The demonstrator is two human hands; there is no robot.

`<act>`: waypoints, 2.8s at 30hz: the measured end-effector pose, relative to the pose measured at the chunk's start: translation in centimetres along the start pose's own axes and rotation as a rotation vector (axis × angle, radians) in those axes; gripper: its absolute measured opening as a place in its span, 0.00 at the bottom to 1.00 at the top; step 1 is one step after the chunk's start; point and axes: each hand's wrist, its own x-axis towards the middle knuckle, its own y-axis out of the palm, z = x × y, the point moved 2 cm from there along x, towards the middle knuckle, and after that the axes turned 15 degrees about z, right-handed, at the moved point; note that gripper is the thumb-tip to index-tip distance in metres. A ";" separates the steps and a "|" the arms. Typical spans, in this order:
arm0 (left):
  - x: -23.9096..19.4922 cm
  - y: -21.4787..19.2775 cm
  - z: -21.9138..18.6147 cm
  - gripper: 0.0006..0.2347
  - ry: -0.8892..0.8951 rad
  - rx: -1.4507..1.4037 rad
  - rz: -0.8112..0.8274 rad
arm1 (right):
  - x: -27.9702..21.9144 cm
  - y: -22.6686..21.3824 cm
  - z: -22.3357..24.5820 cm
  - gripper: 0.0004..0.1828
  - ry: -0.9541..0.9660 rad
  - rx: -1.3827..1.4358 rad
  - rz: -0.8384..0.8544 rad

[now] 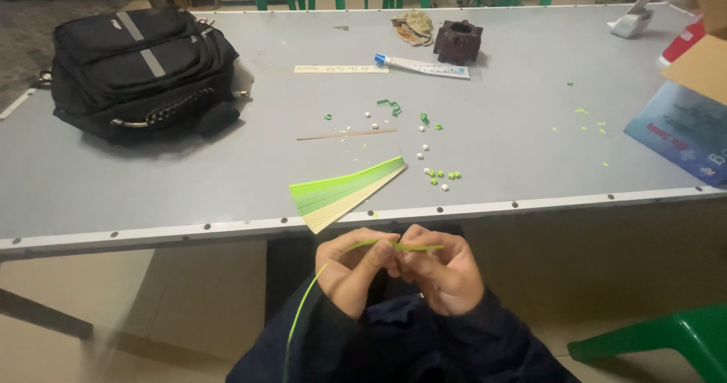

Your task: Rolling and folding thin strips of green paper and handling small beads to create decorative items.

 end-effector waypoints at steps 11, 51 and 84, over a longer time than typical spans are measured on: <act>-3.0 -4.6 12.1 0.08 -0.413 -1.033 -0.410 | -1.0 -2.1 -4.9 0.03 0.094 -0.273 -0.227; -2.8 -3.1 0.6 0.06 -0.300 0.257 -0.193 | -2.0 -3.6 -5.9 0.17 0.325 -0.177 -0.286; -3.1 -4.7 1.0 0.08 -0.336 0.375 -0.050 | -1.8 -2.9 -6.5 0.17 0.473 -0.272 -0.436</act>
